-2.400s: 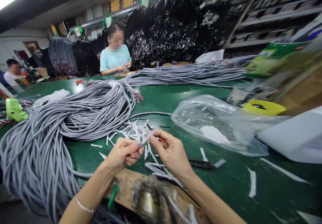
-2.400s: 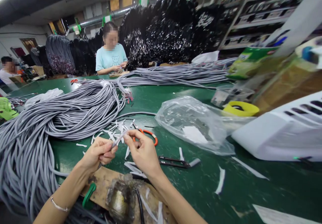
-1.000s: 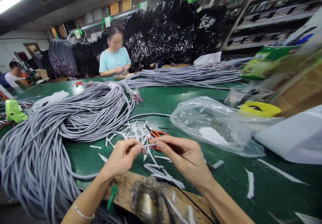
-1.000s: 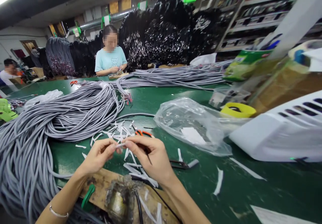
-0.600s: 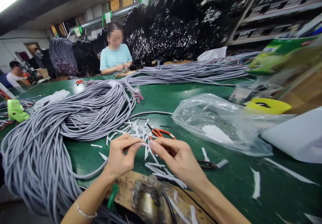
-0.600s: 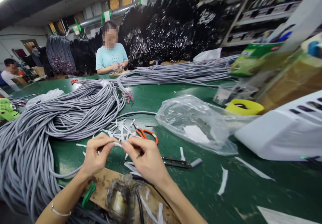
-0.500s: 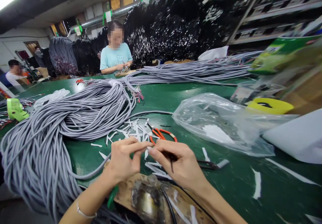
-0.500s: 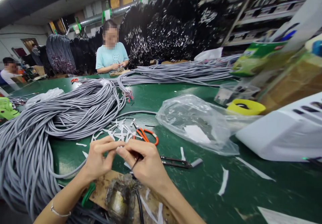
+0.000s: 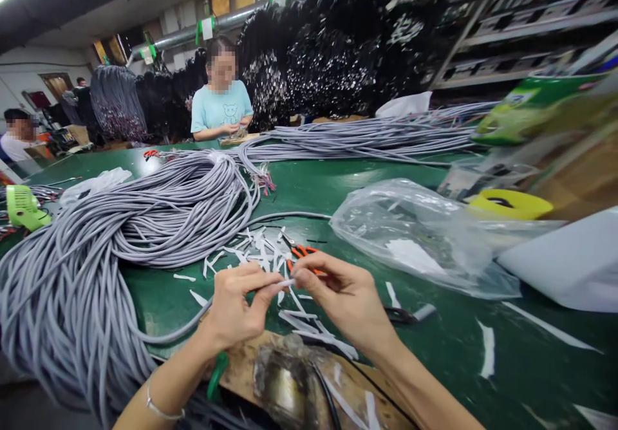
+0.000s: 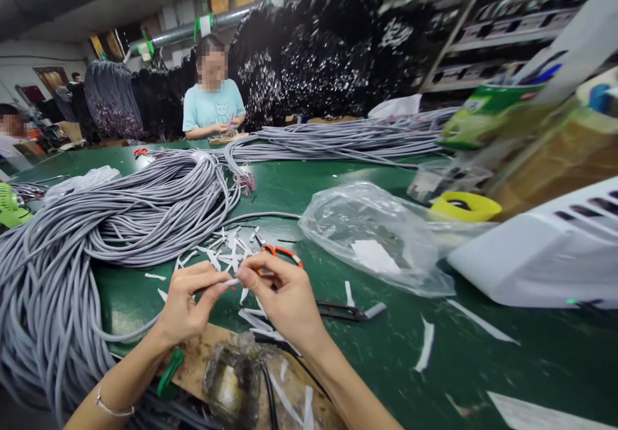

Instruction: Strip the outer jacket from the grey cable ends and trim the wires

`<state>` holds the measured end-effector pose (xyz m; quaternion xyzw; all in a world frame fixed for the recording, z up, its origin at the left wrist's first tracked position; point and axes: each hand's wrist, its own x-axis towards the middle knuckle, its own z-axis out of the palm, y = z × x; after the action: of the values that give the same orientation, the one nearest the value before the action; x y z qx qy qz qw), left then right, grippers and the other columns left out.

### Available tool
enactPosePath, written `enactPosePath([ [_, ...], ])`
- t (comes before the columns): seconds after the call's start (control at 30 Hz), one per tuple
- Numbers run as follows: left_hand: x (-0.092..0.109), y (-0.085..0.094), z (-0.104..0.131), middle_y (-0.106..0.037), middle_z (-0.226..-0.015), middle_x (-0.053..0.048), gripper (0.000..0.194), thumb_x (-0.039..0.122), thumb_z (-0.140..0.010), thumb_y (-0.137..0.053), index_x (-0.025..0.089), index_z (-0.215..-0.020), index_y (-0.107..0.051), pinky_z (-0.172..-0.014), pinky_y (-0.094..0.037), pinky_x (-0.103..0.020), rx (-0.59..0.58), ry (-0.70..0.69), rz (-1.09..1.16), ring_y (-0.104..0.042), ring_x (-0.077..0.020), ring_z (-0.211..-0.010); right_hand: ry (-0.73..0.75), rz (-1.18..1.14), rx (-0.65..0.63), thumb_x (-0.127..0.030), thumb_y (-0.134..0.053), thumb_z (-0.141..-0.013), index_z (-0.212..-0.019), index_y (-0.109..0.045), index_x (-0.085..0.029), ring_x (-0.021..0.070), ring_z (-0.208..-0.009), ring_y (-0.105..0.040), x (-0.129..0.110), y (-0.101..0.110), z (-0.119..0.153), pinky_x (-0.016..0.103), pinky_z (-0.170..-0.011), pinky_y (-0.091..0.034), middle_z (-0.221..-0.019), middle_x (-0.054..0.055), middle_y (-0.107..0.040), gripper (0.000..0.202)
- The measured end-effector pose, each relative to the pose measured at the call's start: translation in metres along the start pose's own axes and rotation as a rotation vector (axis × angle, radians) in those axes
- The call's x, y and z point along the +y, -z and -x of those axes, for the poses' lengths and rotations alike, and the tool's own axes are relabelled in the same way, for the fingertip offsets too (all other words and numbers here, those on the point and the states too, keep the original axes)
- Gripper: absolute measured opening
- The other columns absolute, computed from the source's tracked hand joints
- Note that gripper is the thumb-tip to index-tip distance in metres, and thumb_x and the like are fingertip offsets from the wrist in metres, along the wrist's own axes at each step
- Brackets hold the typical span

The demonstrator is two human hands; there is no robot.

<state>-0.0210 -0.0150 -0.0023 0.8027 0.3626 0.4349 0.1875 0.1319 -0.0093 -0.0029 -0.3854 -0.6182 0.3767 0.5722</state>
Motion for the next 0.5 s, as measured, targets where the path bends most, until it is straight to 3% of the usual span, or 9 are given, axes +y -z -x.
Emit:
enactPosePath([
  [0.17,-0.001,0.001,0.000,-0.060,-0.060,-0.005,0.023,0.019,-0.082,-0.048,0.010,-0.078,-0.068,-0.051,-0.038,-0.021,0.020,-0.083,0.096,-0.049,-0.0107,-0.053,-0.147,-0.075,-0.101,-0.050,-0.054,-0.073,-0.052,-0.049,-0.017,0.0057,-0.035,-0.028,0.007,-0.005,0.000,0.019,-0.033,-0.022,-0.040,-0.006,-0.035,0.039],
  [0.3,0.001,-0.002,-0.002,-0.060,-0.062,-0.004,0.021,0.018,-0.082,-0.047,0.011,-0.081,-0.067,-0.052,-0.038,-0.021,0.120,-0.019,-0.057,-0.050,-0.0105,-0.055,0.061,0.211,-0.013,-0.037,-0.048,-0.081,-0.053,-0.050,-0.016,0.0059,-0.037,-0.031,0.001,-0.006,0.008,0.019,-0.036,-0.024,-0.042,-0.005,-0.038,0.035],
  [0.4,0.001,-0.004,-0.001,-0.060,-0.064,-0.004,0.023,0.014,-0.081,-0.046,0.014,-0.089,-0.067,-0.050,-0.036,-0.021,0.108,-0.014,-0.256,-0.051,-0.0103,-0.055,0.298,0.418,0.030,-0.026,-0.050,-0.081,-0.060,-0.055,-0.015,0.0063,-0.041,-0.038,-0.003,-0.005,0.013,0.019,-0.041,-0.029,-0.048,-0.003,-0.046,0.024],
  [0.5,-0.002,-0.005,0.003,-0.056,-0.060,-0.002,0.024,0.013,-0.081,-0.045,0.017,-0.091,-0.067,-0.048,-0.034,-0.021,0.069,-0.081,-0.362,-0.048,-0.0100,-0.052,0.305,0.441,0.027,-0.026,-0.048,-0.081,-0.061,-0.054,-0.016,0.0072,-0.043,-0.041,-0.003,-0.003,0.013,0.020,-0.044,-0.030,-0.051,-0.002,-0.049,0.024],
])
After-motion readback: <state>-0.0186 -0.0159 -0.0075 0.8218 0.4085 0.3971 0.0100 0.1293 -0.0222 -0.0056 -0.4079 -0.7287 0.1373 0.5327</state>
